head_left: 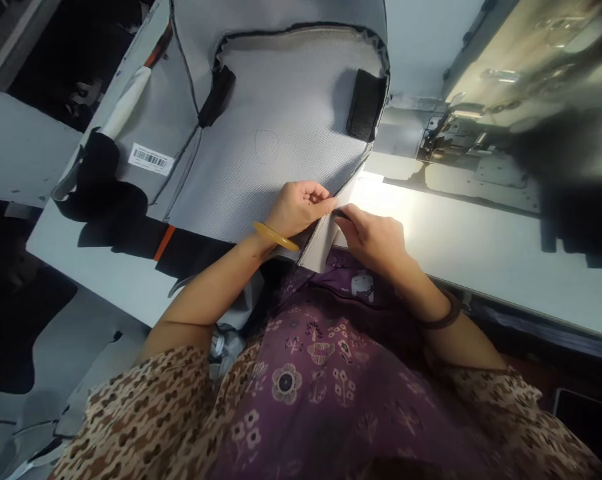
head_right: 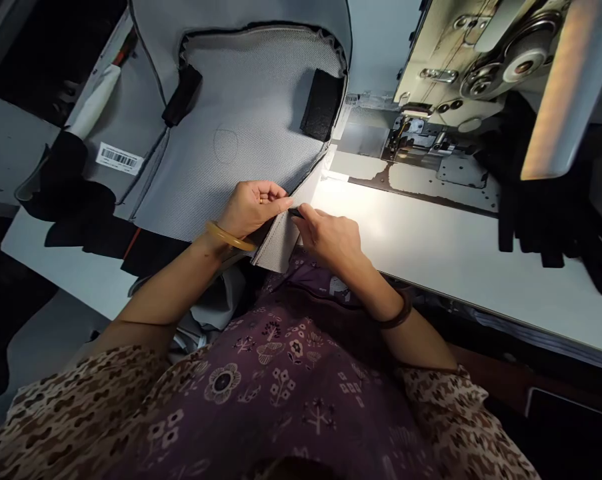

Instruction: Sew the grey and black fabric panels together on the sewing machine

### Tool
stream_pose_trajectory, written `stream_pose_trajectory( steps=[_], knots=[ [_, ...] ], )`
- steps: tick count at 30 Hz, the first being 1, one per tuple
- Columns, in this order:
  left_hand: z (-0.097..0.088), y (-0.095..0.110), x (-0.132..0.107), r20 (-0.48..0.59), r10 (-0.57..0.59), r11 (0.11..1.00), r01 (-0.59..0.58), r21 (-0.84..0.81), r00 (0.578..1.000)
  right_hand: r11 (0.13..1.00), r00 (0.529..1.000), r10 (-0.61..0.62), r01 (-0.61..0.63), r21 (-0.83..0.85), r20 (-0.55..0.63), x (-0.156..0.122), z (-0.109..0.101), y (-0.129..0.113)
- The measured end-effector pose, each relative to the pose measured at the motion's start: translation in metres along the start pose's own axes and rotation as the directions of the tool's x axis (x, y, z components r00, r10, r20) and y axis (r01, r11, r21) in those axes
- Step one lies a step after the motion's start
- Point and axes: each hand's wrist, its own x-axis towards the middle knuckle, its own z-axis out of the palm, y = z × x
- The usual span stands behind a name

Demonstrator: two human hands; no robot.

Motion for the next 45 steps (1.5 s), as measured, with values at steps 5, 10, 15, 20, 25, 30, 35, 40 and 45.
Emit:
stream_pose_trajectory(
  steps=[5, 10, 15, 20, 25, 30, 35, 40, 45],
  knots=[
    [0.0018, 0.0009, 0.0031, 0.014, -0.033, 0.998, 0.033, -0.053, 0.999, 1.0, 0.999, 0.017, -0.018, -0.024, -0.042, -0.0021, -0.0043, 0.0065],
    [0.0024, -0.0016, 0.0017, 0.044, -0.09, 0.978, 0.096, -0.185, 0.995, 0.999, 0.997, 0.035, -0.038, -0.035, -0.072, 0.0007, -0.005, 0.0095],
    [0.0017, -0.0029, 0.0018, 0.049, -0.065, 0.982, 0.072, -0.175, 0.997, 0.998, 0.996, 0.034, -0.038, -0.051, -0.079, 0.0029, -0.0048, 0.0065],
    [0.0018, -0.0037, 0.0023, 0.047, -0.075, 0.977, 0.083, -0.194, 0.996, 0.998, 0.998, 0.024, -0.028, -0.06, -0.066, 0.0039, -0.0069, 0.0044],
    [0.0021, -0.0046, 0.0026, 0.052, -0.068, 0.976, 0.077, -0.203, 0.996, 0.997, 0.998, 0.034, -0.038, -0.072, -0.056, 0.0041, -0.0072, 0.0048],
    [0.0025, -0.0032, 0.0021, 0.043, -0.086, 0.974, 0.093, -0.205, 0.995, 0.995, 0.998, 0.035, -0.04, -0.091, -0.055, 0.0034, -0.0065, 0.0029],
    [0.0028, -0.0024, 0.002, 0.039, -0.091, 0.976, 0.097, -0.193, 0.995, 0.987, 0.997, 0.039, -0.049, -0.151, -0.068, 0.0001, -0.0062, 0.0003],
    [0.0021, -0.0042, 0.0023, 0.056, -0.104, 0.972, 0.113, -0.206, 0.993, 0.99, 0.997, 0.044, -0.053, -0.134, -0.068, -0.0015, -0.006, 0.0024],
    [0.0022, -0.005, 0.0029, 0.057, -0.091, 0.971, 0.102, -0.217, 0.994, 0.991, 0.996, 0.032, -0.041, -0.124, -0.079, 0.001, -0.0054, 0.0028]
  ],
)
